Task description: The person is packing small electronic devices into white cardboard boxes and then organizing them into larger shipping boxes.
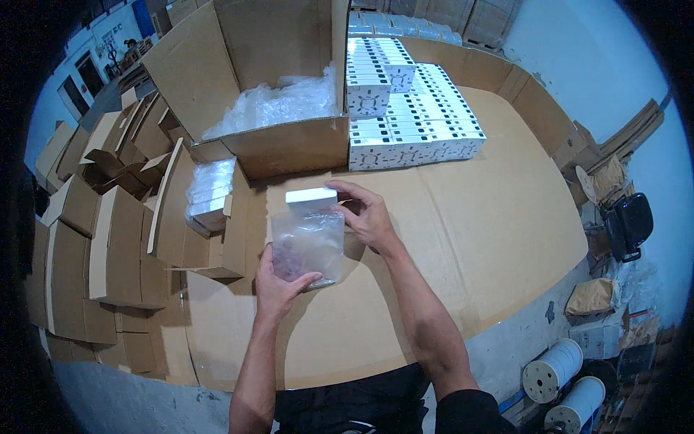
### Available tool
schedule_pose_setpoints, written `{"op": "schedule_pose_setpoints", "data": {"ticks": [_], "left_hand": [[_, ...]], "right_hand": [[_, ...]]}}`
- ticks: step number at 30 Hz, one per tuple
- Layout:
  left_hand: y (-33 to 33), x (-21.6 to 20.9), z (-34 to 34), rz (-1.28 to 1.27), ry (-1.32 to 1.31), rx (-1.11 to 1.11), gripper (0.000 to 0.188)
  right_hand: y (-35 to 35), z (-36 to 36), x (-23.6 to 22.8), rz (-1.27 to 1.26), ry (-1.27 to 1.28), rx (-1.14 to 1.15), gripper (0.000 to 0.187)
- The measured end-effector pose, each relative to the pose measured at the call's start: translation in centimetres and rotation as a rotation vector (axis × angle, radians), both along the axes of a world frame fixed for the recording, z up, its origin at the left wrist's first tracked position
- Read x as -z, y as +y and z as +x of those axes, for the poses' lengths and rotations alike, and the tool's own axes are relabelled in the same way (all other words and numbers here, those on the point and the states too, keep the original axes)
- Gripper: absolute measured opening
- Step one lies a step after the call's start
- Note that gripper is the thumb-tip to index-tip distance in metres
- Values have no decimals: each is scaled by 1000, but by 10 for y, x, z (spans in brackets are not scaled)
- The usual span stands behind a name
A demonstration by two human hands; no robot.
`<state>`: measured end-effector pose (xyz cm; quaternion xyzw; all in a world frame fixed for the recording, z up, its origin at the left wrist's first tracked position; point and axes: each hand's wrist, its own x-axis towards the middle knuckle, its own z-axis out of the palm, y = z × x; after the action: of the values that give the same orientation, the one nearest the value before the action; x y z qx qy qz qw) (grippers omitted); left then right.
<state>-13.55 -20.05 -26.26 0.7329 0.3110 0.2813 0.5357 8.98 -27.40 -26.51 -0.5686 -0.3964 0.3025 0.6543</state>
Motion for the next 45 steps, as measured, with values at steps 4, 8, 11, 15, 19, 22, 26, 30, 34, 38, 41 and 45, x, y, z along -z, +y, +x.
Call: {"op": "schedule_pose_setpoints", "data": {"ticks": [4,8,11,15,19,22,26,30,34,38,41,45], "left_hand": [[-1,1,2,16,-13,21,67],[0,4,0,20,-9,22,65],[0,2,0,10,-1,28,64],[-2,-5,-2,-9,1,33,64],[-1,-2,0,14,21,20,65],[-1,1,1,-16,-15,6,67],[3,14,1,-76,-104,-24,69],[4,12,0,-83,-90,-33,68],[4,11,-3,-53,-83,-39,68],[4,15,0,-16,-39,-38,67],[4,14,-1,11,-18,-41,66],[3,16,-2,-87,-85,-34,68]], "right_hand": [[-7,10,0,145,-10,219,45],[-11,4,-11,296,229,260,40],[-7,0,-12,378,358,219,36],[-3,-8,-9,429,559,101,30],[-4,-7,-4,414,534,74,26],[-7,-5,-2,371,523,38,26],[-12,-2,-4,329,498,-50,28],[-13,-1,-5,287,463,-110,30],[-14,-10,-21,139,509,-65,33],[-16,-7,-16,124,474,-104,31],[-15,-7,-15,124,488,-141,29],[-13,-8,-14,97,423,-157,27]]}}
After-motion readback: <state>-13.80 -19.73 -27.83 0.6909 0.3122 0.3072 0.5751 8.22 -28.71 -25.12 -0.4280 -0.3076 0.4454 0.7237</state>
